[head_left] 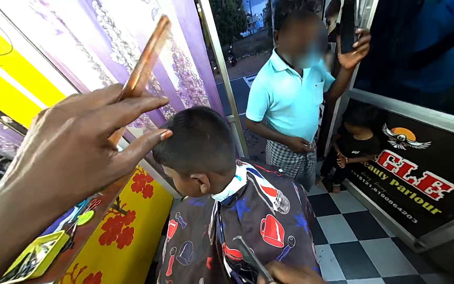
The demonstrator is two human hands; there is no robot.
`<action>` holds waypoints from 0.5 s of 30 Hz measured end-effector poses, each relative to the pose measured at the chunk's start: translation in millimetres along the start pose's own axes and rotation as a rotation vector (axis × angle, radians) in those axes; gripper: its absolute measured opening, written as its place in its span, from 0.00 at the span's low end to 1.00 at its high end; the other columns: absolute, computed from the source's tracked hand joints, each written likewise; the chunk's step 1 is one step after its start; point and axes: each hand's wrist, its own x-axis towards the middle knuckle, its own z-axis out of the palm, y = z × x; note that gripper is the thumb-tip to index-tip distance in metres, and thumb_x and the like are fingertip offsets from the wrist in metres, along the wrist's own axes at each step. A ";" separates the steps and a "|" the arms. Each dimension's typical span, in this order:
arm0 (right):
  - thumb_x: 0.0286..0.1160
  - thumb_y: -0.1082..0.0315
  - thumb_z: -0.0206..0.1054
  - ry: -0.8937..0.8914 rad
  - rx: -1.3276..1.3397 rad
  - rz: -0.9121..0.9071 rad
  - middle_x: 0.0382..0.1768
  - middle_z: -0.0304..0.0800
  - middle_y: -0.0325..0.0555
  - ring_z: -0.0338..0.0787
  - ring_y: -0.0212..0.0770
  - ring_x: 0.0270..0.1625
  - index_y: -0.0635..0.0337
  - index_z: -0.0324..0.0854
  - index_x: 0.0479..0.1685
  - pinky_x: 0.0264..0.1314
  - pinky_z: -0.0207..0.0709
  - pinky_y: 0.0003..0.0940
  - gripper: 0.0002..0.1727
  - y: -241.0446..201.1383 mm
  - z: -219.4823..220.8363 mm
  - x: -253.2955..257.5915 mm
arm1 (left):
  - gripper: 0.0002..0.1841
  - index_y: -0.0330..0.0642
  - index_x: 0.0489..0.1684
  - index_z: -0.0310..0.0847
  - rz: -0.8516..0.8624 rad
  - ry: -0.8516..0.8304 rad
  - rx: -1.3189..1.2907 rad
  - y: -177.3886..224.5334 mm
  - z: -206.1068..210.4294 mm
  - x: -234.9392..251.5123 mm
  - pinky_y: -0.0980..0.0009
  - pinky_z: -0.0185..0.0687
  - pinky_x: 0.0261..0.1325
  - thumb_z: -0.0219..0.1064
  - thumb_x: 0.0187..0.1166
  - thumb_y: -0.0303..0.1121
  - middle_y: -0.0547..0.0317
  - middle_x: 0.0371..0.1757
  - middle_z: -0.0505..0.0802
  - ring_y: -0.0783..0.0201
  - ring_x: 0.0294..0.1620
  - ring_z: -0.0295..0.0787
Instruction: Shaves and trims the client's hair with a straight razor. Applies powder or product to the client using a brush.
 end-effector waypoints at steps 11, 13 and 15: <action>0.91 0.64 0.52 0.627 -0.303 -0.079 0.52 0.94 0.38 0.93 0.32 0.52 0.56 0.85 0.59 0.55 0.89 0.33 0.15 18.5 -29.5 5.6 | 0.28 0.45 0.70 0.85 0.009 0.050 -0.089 54.0 28.6 12.8 0.42 0.77 0.64 0.65 0.80 0.56 0.49 0.67 0.89 0.47 0.62 0.87; 0.88 0.67 0.52 0.717 -0.338 -0.101 0.53 0.95 0.34 0.93 0.29 0.52 0.53 0.88 0.58 0.52 0.89 0.30 0.16 15.8 -31.4 15.6 | 0.37 0.45 0.76 0.80 -0.018 -0.018 -0.038 65.0 35.1 20.6 0.39 0.76 0.66 0.64 0.75 0.64 0.48 0.70 0.87 0.44 0.65 0.85; 0.87 0.70 0.53 0.751 -0.249 -0.126 0.53 0.94 0.36 0.94 0.31 0.47 0.55 0.88 0.56 0.44 0.93 0.29 0.16 13.4 -35.6 23.5 | 0.47 0.43 0.84 0.72 -0.069 -0.116 -0.016 71.5 43.7 24.7 0.38 0.76 0.68 0.67 0.69 0.70 0.45 0.77 0.81 0.41 0.70 0.83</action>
